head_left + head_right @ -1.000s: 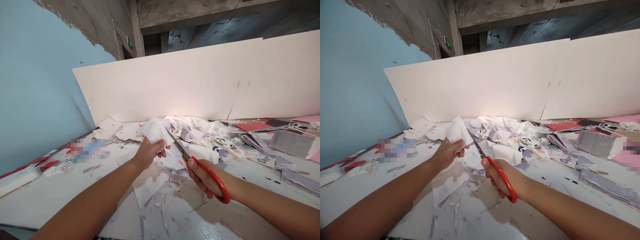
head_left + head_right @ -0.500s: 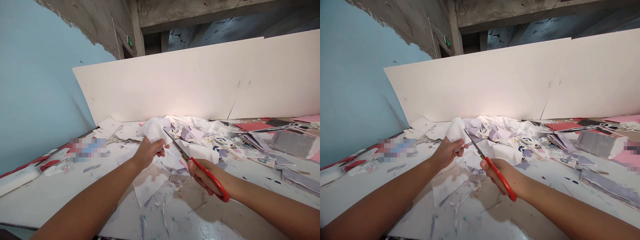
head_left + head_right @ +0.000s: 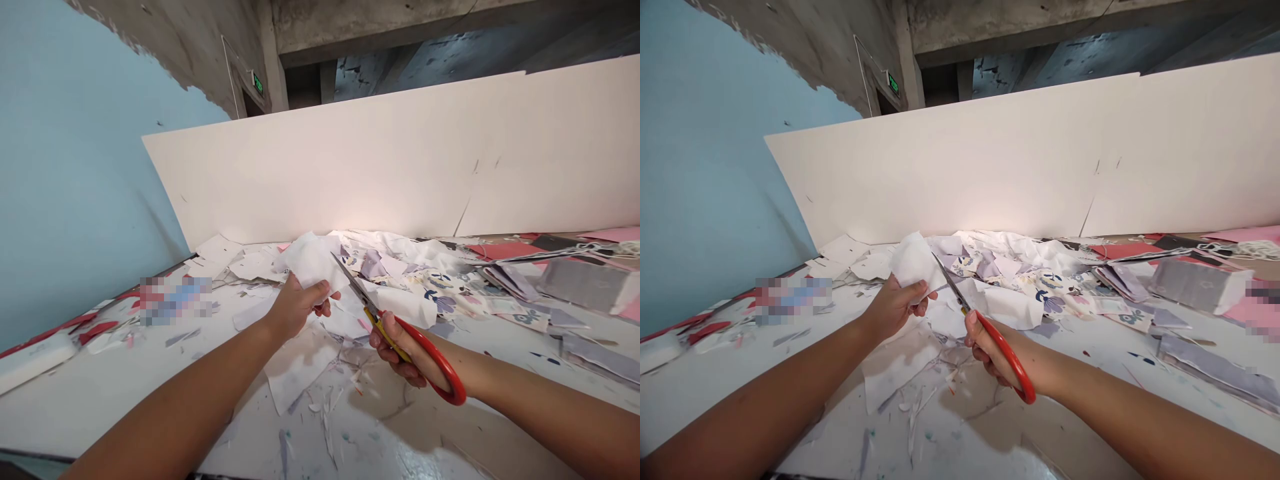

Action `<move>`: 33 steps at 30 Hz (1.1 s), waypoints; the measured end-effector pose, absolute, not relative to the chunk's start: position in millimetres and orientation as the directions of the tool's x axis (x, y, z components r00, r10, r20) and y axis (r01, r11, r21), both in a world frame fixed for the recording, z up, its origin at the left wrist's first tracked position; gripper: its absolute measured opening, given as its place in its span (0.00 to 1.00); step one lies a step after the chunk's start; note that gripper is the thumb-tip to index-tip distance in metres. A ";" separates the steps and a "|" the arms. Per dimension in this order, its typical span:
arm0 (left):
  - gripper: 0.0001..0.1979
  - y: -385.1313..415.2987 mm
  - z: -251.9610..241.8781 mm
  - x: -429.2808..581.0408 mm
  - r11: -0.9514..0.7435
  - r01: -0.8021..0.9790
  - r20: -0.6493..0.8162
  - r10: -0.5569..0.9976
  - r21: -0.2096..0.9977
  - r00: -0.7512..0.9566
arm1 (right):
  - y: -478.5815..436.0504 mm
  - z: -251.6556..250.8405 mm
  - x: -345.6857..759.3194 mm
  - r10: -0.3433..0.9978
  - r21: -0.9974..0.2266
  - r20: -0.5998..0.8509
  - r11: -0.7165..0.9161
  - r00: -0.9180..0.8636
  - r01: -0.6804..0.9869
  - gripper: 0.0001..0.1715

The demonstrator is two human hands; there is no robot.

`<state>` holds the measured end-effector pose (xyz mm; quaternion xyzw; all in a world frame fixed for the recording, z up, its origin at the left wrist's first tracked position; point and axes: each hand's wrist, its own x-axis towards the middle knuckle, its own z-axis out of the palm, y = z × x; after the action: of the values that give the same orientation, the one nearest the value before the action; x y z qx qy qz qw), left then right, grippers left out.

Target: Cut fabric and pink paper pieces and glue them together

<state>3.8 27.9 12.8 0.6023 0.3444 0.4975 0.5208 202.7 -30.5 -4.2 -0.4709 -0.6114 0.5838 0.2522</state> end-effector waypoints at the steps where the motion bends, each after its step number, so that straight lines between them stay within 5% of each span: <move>1: 0.10 27.7 12.3 4.0 -0.216 -0.100 0.236 0.933 0.971 0.272 | -30.5 -4.2 202.3 0.869 -0.952 -0.244 -0.129 -0.430 0.279 0.36; 33: 0.07 24.2 9.5 6.1 -0.288 0.006 0.261 0.878 0.958 0.401 | -26.4 -8.2 204.8 0.876 -0.949 -0.251 -0.140 -0.412 0.281 0.35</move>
<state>6.1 24.2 9.5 0.6727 0.3287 0.4376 0.4979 204.8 -26.4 -8.2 -0.4787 -0.6041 0.5839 0.2549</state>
